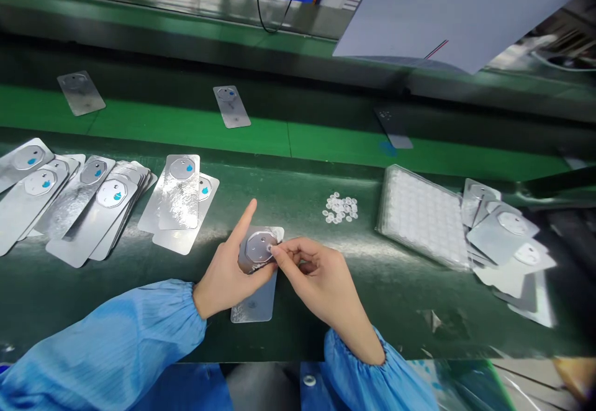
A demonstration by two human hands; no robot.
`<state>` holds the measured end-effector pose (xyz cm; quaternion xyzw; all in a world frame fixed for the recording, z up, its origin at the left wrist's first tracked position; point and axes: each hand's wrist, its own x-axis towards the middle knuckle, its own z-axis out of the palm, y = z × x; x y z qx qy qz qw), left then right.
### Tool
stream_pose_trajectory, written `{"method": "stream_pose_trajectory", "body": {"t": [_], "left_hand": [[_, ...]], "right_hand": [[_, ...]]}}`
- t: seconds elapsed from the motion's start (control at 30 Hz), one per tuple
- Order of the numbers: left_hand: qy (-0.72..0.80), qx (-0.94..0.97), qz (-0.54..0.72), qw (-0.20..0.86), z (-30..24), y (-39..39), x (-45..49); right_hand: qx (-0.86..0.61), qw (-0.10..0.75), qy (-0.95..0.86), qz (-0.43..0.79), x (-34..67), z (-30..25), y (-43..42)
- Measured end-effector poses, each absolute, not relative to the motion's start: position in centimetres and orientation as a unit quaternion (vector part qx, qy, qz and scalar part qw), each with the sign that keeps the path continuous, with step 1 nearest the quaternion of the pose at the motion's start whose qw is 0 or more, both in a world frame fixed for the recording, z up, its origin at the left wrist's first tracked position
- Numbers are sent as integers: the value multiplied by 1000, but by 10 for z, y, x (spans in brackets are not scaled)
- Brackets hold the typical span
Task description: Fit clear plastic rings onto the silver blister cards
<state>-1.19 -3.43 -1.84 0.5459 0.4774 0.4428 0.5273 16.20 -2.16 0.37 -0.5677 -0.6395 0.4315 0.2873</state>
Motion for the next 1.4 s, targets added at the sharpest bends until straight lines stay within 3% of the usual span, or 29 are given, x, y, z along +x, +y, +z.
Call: {"method": "stream_pose_trajectory", "body": {"t": [0.4, 0.57, 0.77, 0.9, 1.1, 1.2, 1.4], "left_hand": [[446, 459, 469, 609, -22, -33, -14], [491, 402, 432, 640, -22, -23, -14], [443, 335, 453, 697, -18, -19, -17], [473, 447, 497, 574, -6, 12, -39], [606, 655, 392, 224, 25, 121, -108], [645, 669, 329, 166, 33, 184, -136], [698, 679, 193, 118, 28, 273, -175]], "right_hand": [[-596, 296, -600, 445, 165, 9, -12], [-499, 367, -525, 583, 170, -18, -19], [-421, 221, -589, 653, 162, -31, -41], [-425, 262, -592, 633, 151, -6, 10], [-473, 440, -536, 544, 132, 47, 142], [-467, 440, -553, 532, 116, 36, 140], [-408, 419, -666, 462, 110, -40, 61]]}}
